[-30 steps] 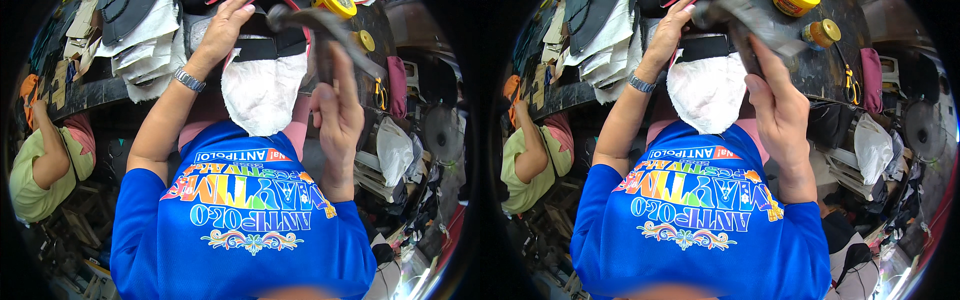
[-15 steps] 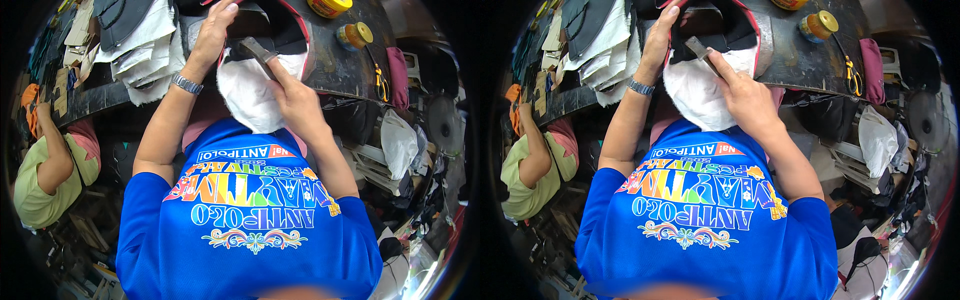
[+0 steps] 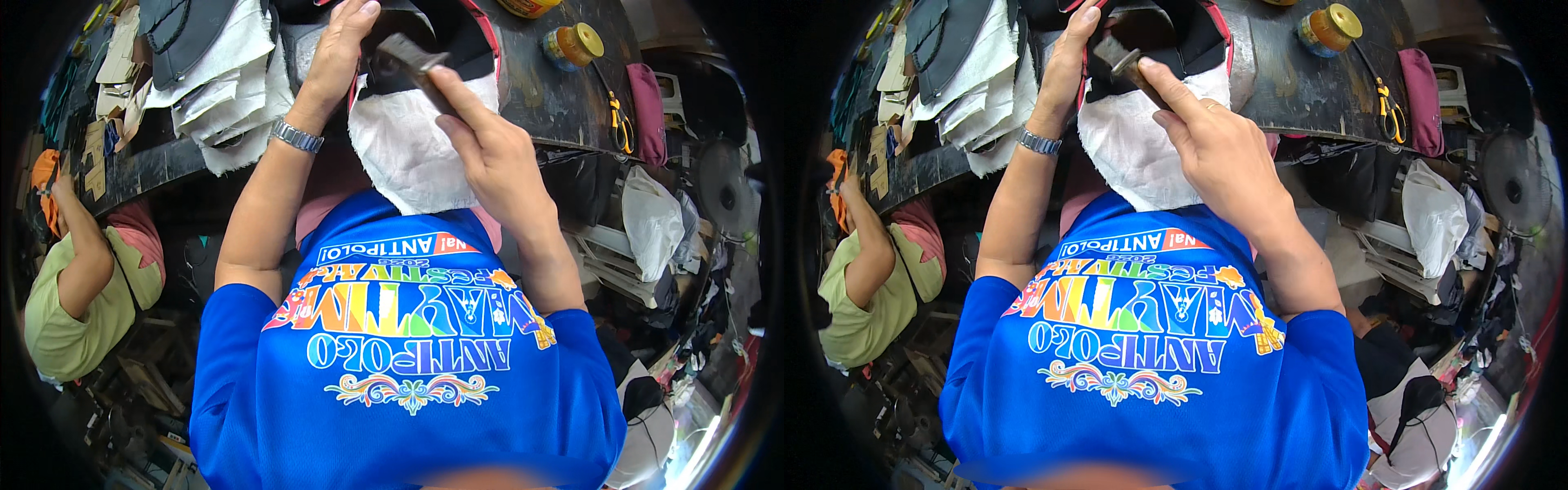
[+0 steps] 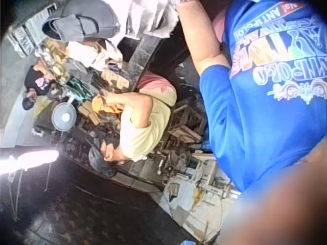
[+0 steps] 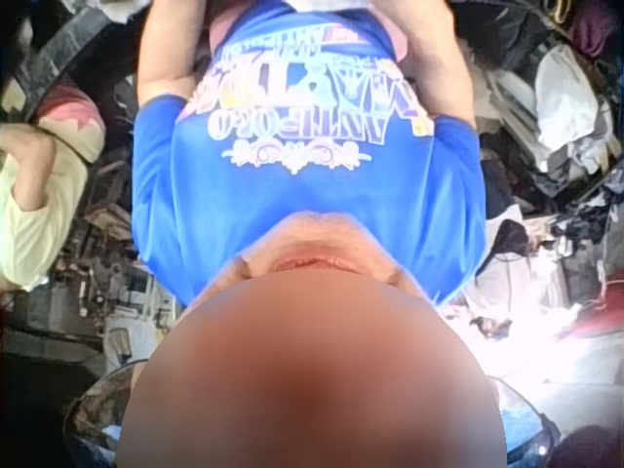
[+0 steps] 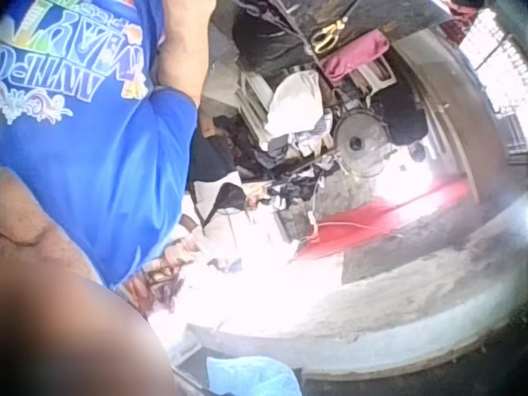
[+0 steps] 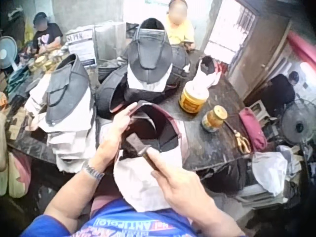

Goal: The person inserts a white fabric piece into a black slip-on shoe and uses a hammer to tap it into place. They repeat this process on a second shoe, adjusting the fabric and tapping it with the hammer.

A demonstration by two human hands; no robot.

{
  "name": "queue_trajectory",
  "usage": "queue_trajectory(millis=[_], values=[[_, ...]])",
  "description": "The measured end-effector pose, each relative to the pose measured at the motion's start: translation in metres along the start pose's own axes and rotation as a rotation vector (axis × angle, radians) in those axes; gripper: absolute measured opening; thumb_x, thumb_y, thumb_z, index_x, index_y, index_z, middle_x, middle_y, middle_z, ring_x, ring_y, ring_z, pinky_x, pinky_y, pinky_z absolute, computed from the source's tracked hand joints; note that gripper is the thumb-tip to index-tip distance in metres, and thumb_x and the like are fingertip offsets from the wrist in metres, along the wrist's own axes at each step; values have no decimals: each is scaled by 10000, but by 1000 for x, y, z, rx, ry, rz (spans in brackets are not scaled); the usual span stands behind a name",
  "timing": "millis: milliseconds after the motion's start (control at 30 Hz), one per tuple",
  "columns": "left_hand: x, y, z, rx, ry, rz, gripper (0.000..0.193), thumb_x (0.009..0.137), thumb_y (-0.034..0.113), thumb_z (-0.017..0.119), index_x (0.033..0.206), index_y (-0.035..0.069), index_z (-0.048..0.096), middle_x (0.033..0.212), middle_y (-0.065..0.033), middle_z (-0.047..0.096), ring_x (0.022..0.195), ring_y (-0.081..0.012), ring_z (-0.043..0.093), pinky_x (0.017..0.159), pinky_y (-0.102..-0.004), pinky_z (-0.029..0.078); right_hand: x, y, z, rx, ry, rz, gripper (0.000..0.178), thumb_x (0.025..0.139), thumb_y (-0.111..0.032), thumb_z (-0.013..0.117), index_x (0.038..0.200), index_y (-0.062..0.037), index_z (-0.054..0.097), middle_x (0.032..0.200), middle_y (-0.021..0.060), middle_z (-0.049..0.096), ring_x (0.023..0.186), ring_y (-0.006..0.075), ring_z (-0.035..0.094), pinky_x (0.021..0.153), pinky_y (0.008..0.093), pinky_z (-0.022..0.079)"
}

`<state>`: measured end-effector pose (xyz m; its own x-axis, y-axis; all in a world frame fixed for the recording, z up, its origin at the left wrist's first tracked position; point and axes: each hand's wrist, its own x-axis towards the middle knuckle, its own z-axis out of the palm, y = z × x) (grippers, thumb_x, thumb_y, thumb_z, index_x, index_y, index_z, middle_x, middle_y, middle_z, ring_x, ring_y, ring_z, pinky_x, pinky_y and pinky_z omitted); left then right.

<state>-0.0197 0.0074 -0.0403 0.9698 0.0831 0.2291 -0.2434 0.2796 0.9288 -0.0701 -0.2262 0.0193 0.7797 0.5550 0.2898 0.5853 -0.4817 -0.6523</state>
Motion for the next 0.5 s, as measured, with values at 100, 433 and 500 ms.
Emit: queue_trajectory(millis=[100,433,500], values=[[0,2,1,16,-11,22,605,1090,377,450,1569,16,369,1596,-116,424,1436,-218,418,1199,-358,302,4,-1,5,-34,-6,19,574,999,-223,619,1540,-326,457,902,211,697,817,401,698,733,485,545],[2,0,4,64,33,20,515,1090,250,446,1545,12,403,1540,-120,478,1400,-211,454,1186,-339,322,8,1,5,50,71,-47,542,1020,-240,587,1541,-305,452,889,228,708,831,409,707,734,507,551],[4,-1,2,230,-18,101,495,1082,247,460,1521,18,453,1523,-125,493,1394,-232,453,1190,-346,309,8,1,3,-121,-41,105,543,1016,-251,596,1538,-307,456,905,219,712,857,401,708,743,498,548]])
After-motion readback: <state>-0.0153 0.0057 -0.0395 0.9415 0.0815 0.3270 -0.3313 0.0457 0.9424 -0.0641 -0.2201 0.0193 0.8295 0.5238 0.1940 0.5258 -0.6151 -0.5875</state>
